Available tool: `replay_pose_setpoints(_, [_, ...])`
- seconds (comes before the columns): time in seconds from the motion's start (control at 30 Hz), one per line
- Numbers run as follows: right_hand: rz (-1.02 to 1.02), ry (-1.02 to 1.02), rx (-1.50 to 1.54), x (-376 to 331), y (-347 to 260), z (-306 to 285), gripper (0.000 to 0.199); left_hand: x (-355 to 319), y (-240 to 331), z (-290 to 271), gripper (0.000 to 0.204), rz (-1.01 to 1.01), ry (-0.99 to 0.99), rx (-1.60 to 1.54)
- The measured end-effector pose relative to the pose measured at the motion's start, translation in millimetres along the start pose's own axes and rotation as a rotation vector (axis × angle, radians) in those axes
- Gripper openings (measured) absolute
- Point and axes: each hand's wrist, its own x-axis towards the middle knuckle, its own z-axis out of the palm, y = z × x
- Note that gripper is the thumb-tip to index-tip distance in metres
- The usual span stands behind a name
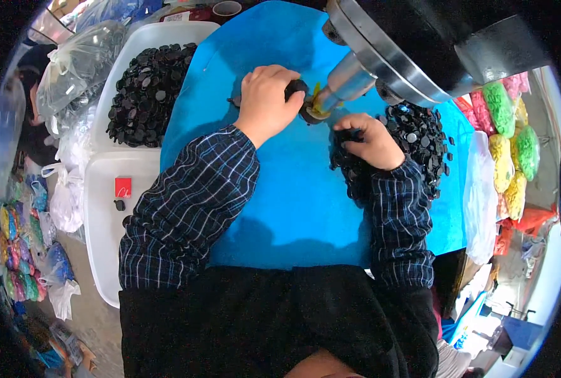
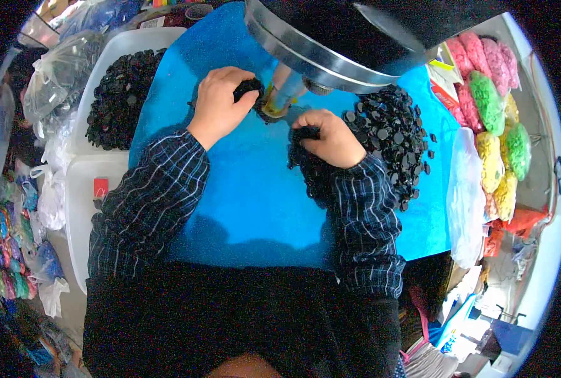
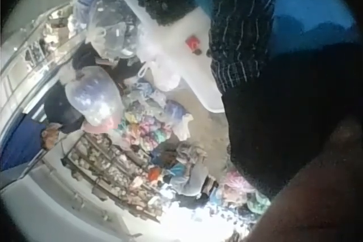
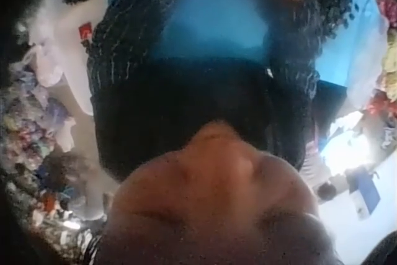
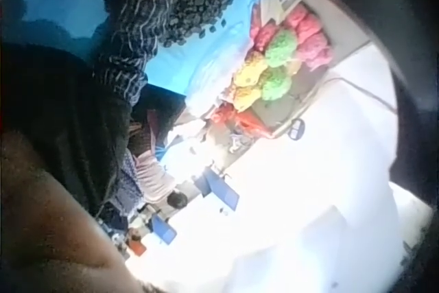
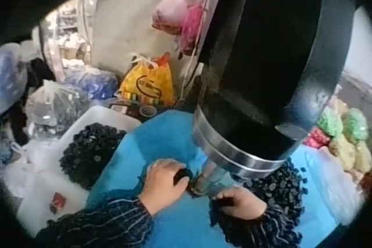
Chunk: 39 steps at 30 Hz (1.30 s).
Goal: Assembling small mechanical components at a workstation and placing them into a plastic bag.
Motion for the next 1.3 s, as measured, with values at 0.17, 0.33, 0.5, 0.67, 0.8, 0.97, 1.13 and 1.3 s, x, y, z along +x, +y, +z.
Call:
replay_pose_setpoints(0.17, [0.279, 0.216, 0.589, -2.7, 18.7, 5.4, 0.039, 1.2, 1.3, 0.4, 0.023, 0.1, -0.016, -0.066])
replay_pose_setpoints(0.33, [0.156, 0.463, 1.049, 11.7, 11.0, 20.9, 0.03, -3.0, 9.6, 6.2, 0.02, 0.271, -0.079, 0.04])
replay_pose_setpoints(0.5, [0.164, 0.492, 0.788, 37.9, -12.8, 37.3, 0.021, -0.4, 1.7, 1.6, 0.019, 0.027, 0.011, 0.016])
replay_pose_setpoints(0.67, [0.255, 0.233, -0.225, 19.8, -32.5, 14.4, 0.025, -2.9, -0.5, 1.1, 0.018, 0.021, 0.053, 0.009])
replay_pose_setpoints(0.8, [0.497, 0.022, -0.243, 16.6, -32.7, 10.1, 0.025, -1.3, -1.2, 1.0, 0.018, 0.036, 0.03, -0.016])
replay_pose_setpoints(0.97, [0.393, 0.319, 0.637, 11.2, -5.8, 9.0, 0.017, 0.9, 0.8, 3.4, 0.02, 0.177, -0.043, -0.061])
replay_pose_setpoints(1.13, [0.109, 0.506, 1.104, 22.4, 11.6, 33.2, 0.021, -2.7, 6.4, 7.9, 0.021, 0.119, -0.074, -0.019])
replay_pose_setpoints(1.3, [0.165, 0.568, 0.711, 36.1, -2.1, 38.2, 0.017, -5.0, -1.2, 0.7, 0.022, 0.007, -0.027, 0.024])
